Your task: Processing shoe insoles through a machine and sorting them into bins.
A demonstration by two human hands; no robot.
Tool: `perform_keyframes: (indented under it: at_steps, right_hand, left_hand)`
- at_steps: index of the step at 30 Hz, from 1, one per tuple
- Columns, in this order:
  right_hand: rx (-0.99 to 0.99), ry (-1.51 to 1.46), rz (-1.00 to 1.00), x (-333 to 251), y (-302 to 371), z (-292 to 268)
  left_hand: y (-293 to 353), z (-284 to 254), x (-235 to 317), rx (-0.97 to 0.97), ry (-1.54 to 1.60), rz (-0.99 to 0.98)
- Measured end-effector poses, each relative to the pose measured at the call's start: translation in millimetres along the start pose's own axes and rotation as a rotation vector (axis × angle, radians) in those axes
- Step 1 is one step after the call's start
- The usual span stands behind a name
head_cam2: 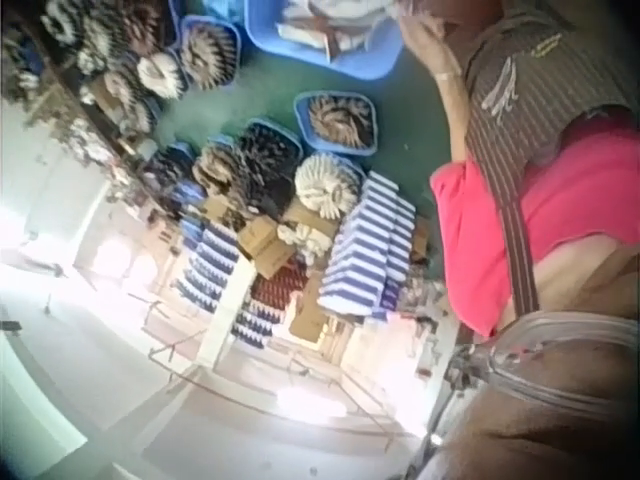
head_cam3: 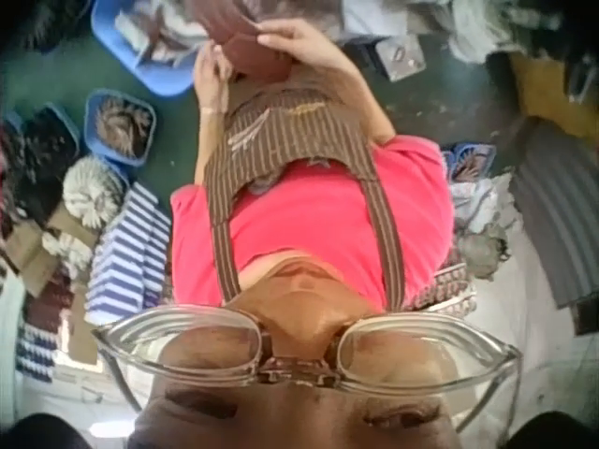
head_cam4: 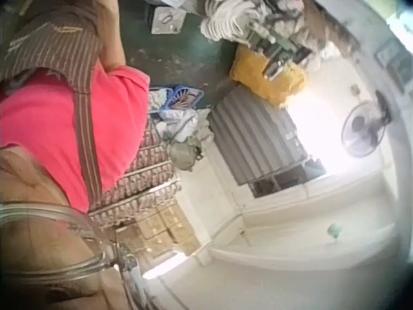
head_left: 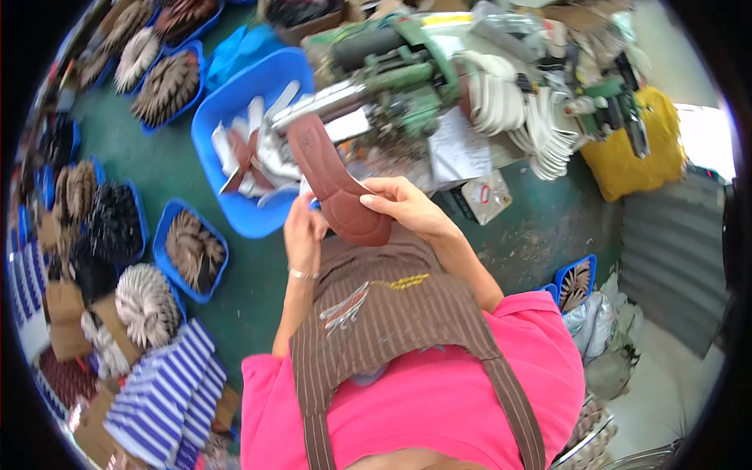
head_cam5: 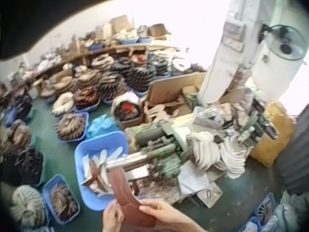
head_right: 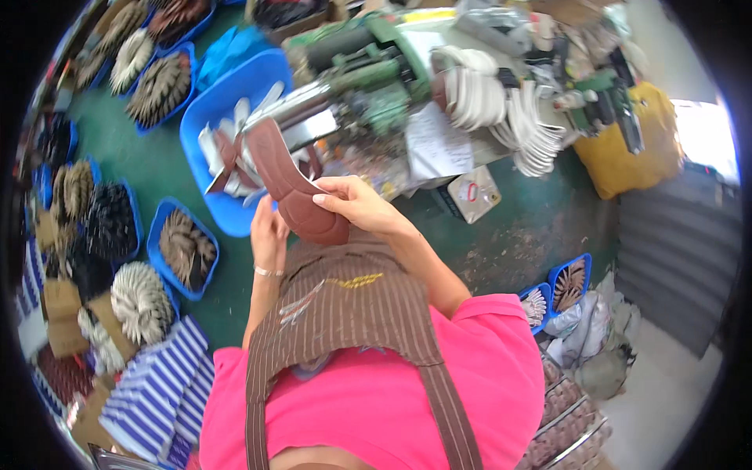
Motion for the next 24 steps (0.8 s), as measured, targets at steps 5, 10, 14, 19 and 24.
perform_keyframes:
  at_steps: [5, 10, 14, 19, 24]
  right_hand:
    - [0.57, 0.08, -0.323, -77, 56, -140]
    - [0.924, -0.012, -0.467, -132, 95, -292]
    - [1.004, 0.126, -0.455, -167, 97, -433]
    - [1.403, 0.2, -0.349, -170, 149, -567]
    - [1.45, 0.345, -0.599, -78, 116, -418]
  left_hand:
    - [12, -61, -32, 0.215, -0.191, -0.151]
    - [34, -115, -41, 0.416, -0.205, -0.225]
    - [55, -134, -37, 0.536, -0.163, -0.202]
    - [77, -150, -44, 0.597, -0.203, -0.252]
    - [103, -190, -61, 0.761, -0.179, -0.305]
Point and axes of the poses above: each hand's wrist, its own y-axis away from the middle knuckle, its own z-axis out of the palm, x = y × z, the point moved 9 cm from there along -y, towards the middle knuckle, and after that the axes turned 1 degree about z, right-handed, at the moved point
